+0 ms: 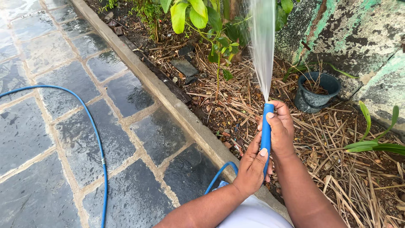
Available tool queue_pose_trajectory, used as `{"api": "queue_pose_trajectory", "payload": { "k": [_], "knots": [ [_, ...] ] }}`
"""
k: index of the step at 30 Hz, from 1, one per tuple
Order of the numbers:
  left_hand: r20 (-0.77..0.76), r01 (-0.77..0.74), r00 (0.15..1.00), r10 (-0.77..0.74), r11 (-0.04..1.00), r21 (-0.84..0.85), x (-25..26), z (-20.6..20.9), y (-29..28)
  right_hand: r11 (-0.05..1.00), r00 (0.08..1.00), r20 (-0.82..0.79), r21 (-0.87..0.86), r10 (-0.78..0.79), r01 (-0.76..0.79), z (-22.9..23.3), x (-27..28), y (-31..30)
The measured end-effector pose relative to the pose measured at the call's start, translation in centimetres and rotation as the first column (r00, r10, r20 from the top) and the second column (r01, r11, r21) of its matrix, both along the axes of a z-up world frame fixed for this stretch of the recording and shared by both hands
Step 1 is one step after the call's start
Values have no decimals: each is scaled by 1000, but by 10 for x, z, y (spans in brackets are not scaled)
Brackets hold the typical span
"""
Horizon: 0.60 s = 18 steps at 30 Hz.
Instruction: The person waters several plants in a garden bed using a hose, moving the stream across different plants and the soil.
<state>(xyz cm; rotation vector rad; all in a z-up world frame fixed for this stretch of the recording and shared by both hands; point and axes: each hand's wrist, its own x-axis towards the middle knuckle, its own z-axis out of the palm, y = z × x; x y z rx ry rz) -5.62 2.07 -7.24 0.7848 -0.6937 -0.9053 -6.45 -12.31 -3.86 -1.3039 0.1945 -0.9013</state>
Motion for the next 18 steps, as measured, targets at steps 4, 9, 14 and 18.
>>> {"api": "queue_pose_trajectory", "payload": {
  "k": [4,9,14,18],
  "knots": [
    [31,-22,999,22,1000,17,1,8,2,999,1000,-8,33,-3,3,3,3,2],
    [48,-24,999,26,999,-26,6,24,8,999,999,-27,48,-24,25,10,8,3],
    [63,-34,997,33,999,22,10,28,9,999,999,-34,19,-29,30,14,11,5],
    [38,-46,998,46,999,20,11,24,8,999,997,-70,20,-40,42,12,15,6]
  ]
}}
